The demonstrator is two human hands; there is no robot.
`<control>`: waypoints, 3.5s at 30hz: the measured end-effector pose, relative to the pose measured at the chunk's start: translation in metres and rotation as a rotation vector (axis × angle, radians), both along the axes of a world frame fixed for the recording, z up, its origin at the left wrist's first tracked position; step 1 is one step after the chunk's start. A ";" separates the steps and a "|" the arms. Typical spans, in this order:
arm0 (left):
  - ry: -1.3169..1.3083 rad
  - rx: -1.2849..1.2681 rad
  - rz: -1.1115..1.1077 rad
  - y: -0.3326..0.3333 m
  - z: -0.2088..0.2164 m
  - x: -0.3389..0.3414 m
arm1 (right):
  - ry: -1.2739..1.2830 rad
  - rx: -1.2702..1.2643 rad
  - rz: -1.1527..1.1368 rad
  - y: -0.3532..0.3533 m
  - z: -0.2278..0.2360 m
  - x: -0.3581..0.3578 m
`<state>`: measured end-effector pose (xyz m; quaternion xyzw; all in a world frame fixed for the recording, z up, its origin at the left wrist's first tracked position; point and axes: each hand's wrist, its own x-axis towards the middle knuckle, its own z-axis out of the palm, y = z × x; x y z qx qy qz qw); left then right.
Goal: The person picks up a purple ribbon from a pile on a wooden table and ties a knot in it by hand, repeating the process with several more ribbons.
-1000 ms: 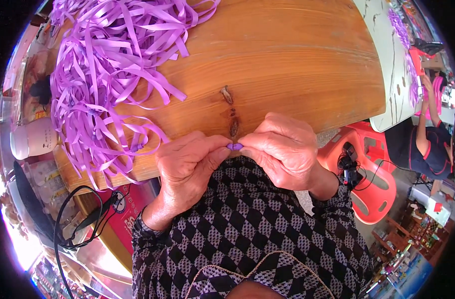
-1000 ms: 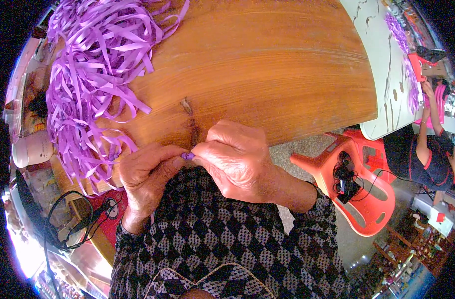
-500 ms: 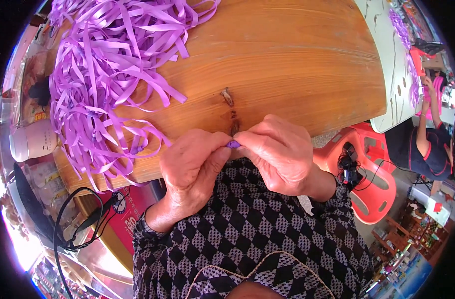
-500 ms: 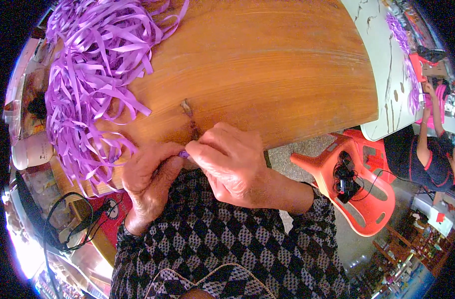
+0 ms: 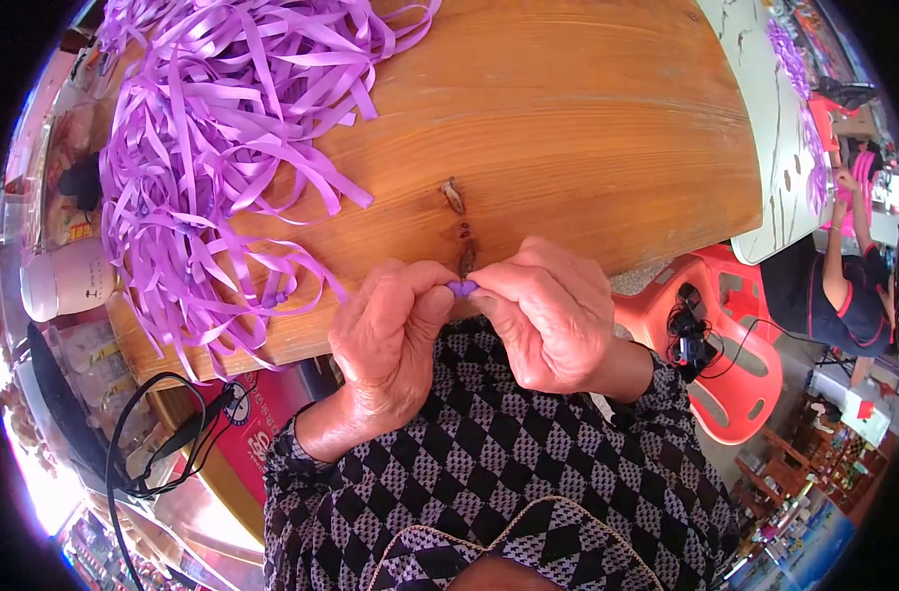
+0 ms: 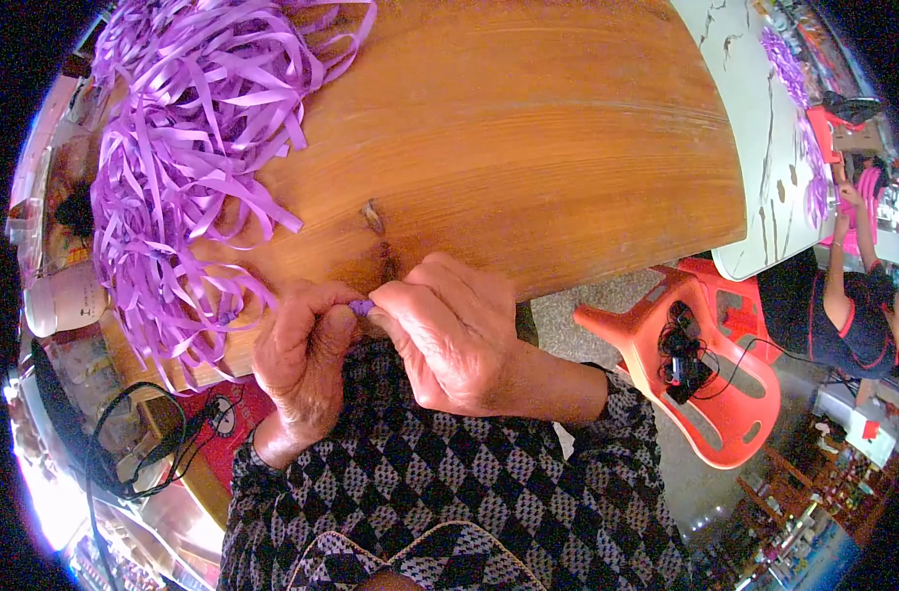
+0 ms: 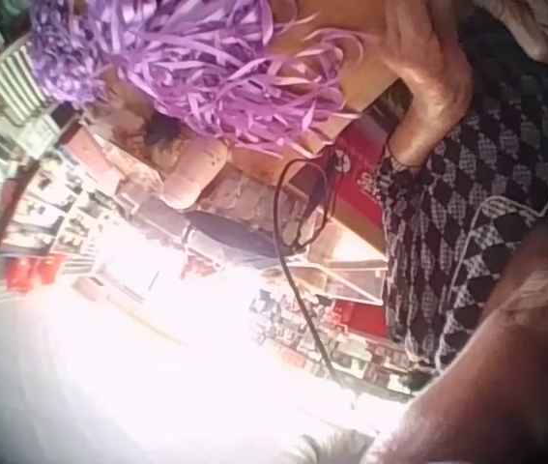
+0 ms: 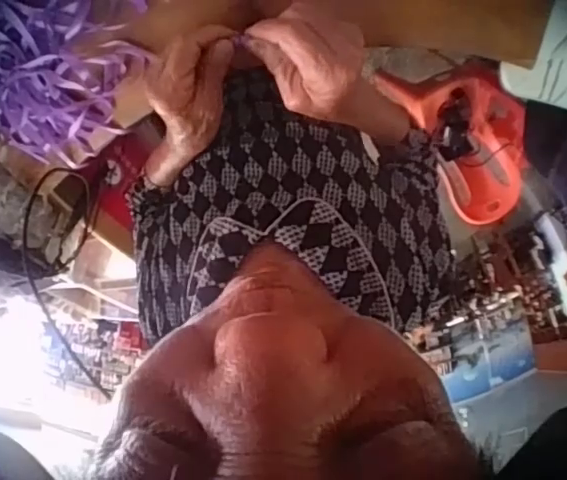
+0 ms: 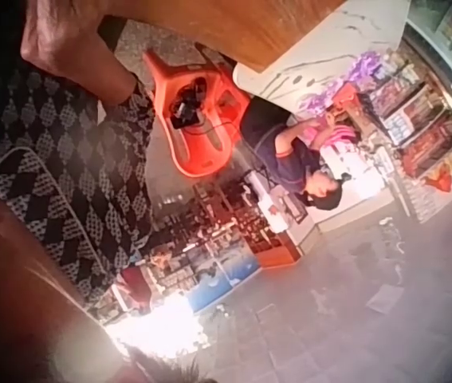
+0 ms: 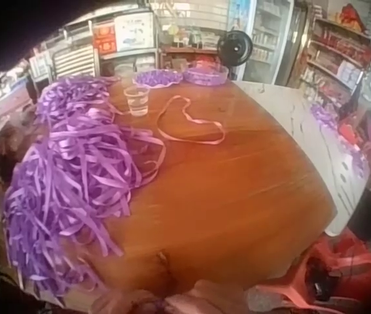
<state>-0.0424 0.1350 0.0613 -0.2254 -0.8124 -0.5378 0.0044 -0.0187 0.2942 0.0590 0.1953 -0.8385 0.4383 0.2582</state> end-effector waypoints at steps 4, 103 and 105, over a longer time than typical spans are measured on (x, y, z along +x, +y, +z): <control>-0.143 0.086 0.052 0.004 -0.001 0.008 | 0.090 -0.060 -0.064 -0.006 -0.007 0.001; 0.396 -0.295 0.490 -0.094 0.005 -0.005 | 0.183 0.881 -0.370 0.205 0.039 -0.312; 0.440 -0.408 0.455 -0.097 0.006 -0.007 | -0.138 0.626 -0.448 0.184 0.038 -0.297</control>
